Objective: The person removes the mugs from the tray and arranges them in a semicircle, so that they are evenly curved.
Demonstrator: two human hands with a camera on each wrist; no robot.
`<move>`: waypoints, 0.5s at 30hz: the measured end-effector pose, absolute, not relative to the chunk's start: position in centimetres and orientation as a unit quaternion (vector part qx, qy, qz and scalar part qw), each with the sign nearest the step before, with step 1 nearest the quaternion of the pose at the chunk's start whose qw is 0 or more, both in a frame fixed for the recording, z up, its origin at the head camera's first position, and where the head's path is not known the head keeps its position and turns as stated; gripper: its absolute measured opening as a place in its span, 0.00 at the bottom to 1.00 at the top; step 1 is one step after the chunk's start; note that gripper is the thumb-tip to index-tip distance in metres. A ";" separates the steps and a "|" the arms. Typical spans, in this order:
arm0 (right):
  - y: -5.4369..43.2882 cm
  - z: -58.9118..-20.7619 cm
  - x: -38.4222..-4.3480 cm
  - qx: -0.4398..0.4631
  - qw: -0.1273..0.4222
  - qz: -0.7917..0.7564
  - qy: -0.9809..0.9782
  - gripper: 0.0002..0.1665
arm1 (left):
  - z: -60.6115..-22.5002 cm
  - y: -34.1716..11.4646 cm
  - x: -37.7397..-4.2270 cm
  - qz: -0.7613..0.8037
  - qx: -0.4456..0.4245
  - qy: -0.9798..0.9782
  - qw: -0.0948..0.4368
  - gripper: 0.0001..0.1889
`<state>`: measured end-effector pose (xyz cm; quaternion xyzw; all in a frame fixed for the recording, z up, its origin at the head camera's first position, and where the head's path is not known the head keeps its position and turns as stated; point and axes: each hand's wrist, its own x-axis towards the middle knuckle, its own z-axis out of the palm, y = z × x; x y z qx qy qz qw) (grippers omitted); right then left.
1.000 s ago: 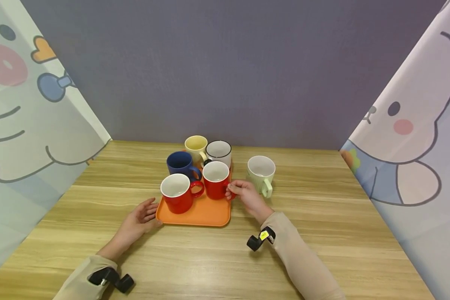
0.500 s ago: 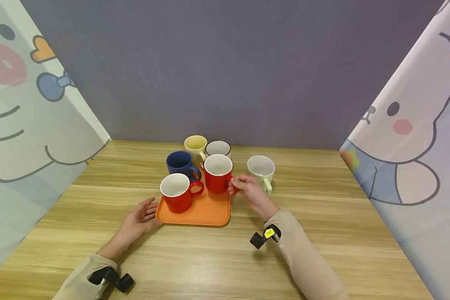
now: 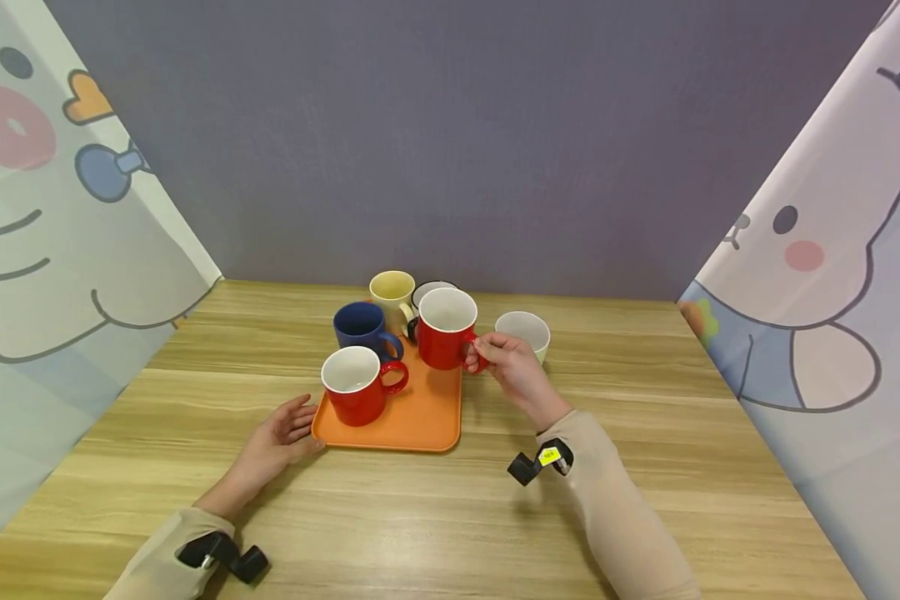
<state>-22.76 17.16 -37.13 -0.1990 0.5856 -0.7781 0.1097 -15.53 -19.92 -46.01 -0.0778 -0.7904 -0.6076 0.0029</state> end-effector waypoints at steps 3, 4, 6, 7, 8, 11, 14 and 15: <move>17.5 -36.8 -22.9 -0.209 0.101 -0.782 0.578 0.23 | -46.1 -19.9 -15.6 -0.606 -0.083 -0.791 0.004 0.41; 17.6 -36.7 -23.0 -0.212 0.098 -0.784 0.575 0.22 | -46.1 -19.9 -15.6 -0.606 -0.083 -0.791 0.004 0.41; 17.9 -36.4 -23.1 -0.219 0.092 -0.786 0.571 0.22 | -46.1 -19.9 -15.6 -0.607 -0.085 -0.790 0.005 0.41; 18.0 -36.3 -23.2 -0.222 0.089 -0.787 0.568 0.22 | -46.1 -20.0 -15.6 -0.607 -0.086 -0.790 0.006 0.40; 18.1 -36.2 -23.3 -0.225 0.085 -0.788 0.566 0.22 | -46.1 -20.0 -15.6 -0.607 -0.085 -0.790 0.006 0.40; 18.4 -35.8 -23.5 -0.231 0.076 -0.792 0.560 0.22 | -46.1 -20.0 -15.6 -0.608 -0.085 -0.789 0.006 0.40; 18.8 -35.4 -23.5 -0.223 0.070 -0.799 0.554 0.21 | -46.0 -19.9 -15.6 -0.607 -0.084 -0.791 0.005 0.40; 18.9 -35.3 -23.5 -0.218 0.066 -0.801 0.554 0.21 | -46.0 -19.9 -15.6 -0.606 -0.084 -0.791 0.004 0.41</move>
